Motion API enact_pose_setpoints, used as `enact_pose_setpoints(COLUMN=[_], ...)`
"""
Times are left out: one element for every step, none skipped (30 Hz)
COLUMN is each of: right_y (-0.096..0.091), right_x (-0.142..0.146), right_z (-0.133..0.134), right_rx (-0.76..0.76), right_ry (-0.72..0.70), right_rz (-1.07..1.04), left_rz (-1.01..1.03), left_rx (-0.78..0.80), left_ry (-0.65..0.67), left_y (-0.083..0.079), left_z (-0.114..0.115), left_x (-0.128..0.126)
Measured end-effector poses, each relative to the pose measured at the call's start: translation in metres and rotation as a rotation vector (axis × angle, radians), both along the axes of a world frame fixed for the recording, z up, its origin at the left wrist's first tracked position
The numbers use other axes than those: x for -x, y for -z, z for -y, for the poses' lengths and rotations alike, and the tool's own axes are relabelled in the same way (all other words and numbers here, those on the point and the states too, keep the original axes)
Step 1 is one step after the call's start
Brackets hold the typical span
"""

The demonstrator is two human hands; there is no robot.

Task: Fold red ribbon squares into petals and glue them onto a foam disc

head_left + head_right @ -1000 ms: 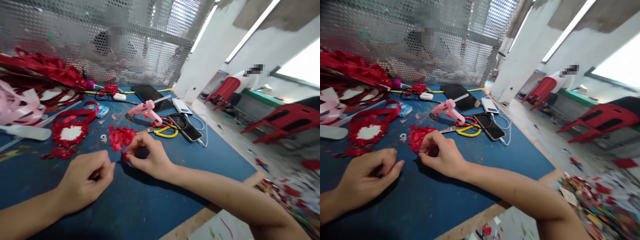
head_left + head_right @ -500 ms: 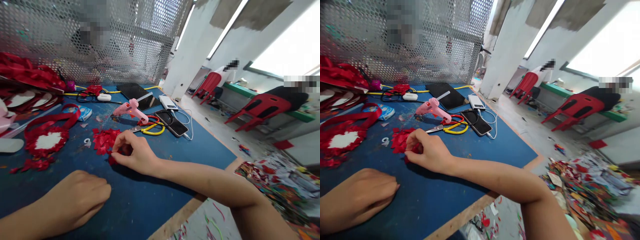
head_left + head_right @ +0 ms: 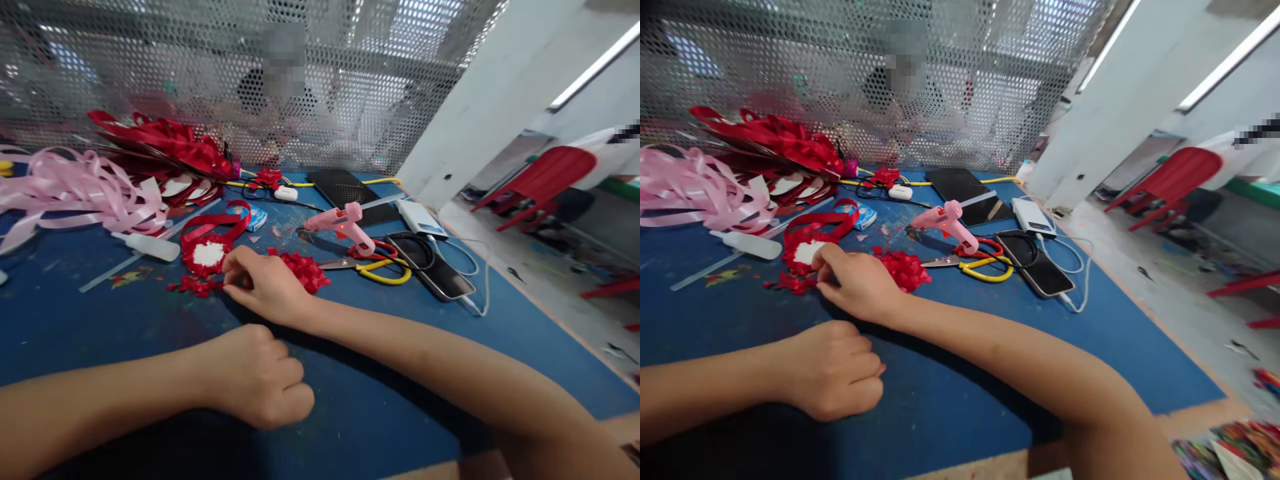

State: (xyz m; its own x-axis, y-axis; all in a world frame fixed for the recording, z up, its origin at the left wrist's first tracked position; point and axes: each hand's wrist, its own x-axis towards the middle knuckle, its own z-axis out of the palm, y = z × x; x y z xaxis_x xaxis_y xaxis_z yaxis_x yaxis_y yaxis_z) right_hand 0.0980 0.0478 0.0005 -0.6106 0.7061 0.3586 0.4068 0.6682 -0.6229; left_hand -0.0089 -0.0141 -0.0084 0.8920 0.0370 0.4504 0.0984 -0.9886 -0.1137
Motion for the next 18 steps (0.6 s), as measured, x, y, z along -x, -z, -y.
enact_pose_setpoints(right_y=[0.001, 0.001, 0.001, 0.000, -0.001, -0.004, -0.007, -0.011, -0.015, -0.019, -0.024, -0.028, -0.031, -0.035, -0.038, -0.040, -0.042, -0.044], right_x=[0.009, 0.017, 0.022, 0.026, 0.028, 0.028, 0.027, 0.024, 0.020, 0.015, 0.010, 0.003, -0.005, -0.015, -0.026, -0.039, -0.054, -0.071], right_z=[-0.004, -0.007, -0.010, -0.011, -0.012, -0.011, -0.010, -0.008, -0.005, -0.001, 0.002, 0.006, 0.009, 0.011, 0.013, 0.015, 0.017, 0.019], right_rx=[-0.014, -0.035, -0.060, -0.087, -0.115, -0.148, -0.188, -0.234, -0.283, -0.329, -0.366, -0.391, -0.406, -0.415, -0.420, -0.423, -0.426, -0.432], right_ry=[-0.011, -0.012, -0.007, 0.001, 0.008, 0.014, 0.014, 0.012, 0.007, 0.005, 0.006, 0.015, 0.029, 0.049, 0.073, 0.099, 0.137, 0.193], right_rz=[0.020, 0.055, 0.107, 0.173, 0.244, 0.317, 0.389, 0.459, 0.523, 0.577, 0.615, 0.636, 0.645, 0.643, 0.638, 0.630, 0.609, 0.582], left_rz=[0.018, 0.032, 0.041, 0.042, 0.037, 0.029, 0.022, 0.019, 0.021, 0.026, 0.029, 0.032, 0.031, 0.020, 0.000, -0.030, -0.066, -0.103], left_rx=[-0.002, -0.004, -0.006, -0.008, -0.013, -0.019, -0.027, -0.033, -0.039, -0.041, -0.041, -0.038, -0.029, -0.016, 0.000, 0.015, 0.030, 0.041], left_ry=[0.008, 0.011, 0.009, 0.006, 0.003, 0.001, 0.000, -0.001, -0.004, -0.009, -0.015, -0.023, -0.032, -0.038, -0.042, -0.045, -0.048, -0.050], left_y=[0.001, 0.001, 0.002, 0.003, 0.004, 0.005, 0.006, 0.007, 0.008, 0.008, 0.008, 0.008, 0.008, 0.007, 0.006, 0.005, 0.005, 0.004], left_z=[0.000, 0.000, 0.000, 0.000, -0.001, -0.002, -0.002, -0.003, -0.003, -0.004, -0.004, -0.004, -0.004, -0.004, -0.003, -0.003, -0.004, -0.004], left_x=[0.000, 0.000, 0.000, 0.000, 0.000, 0.000, 0.000, 0.000, 0.000, 0.000, 0.000, 0.001, 0.001, 0.001, 0.002, 0.002, 0.003, 0.003])
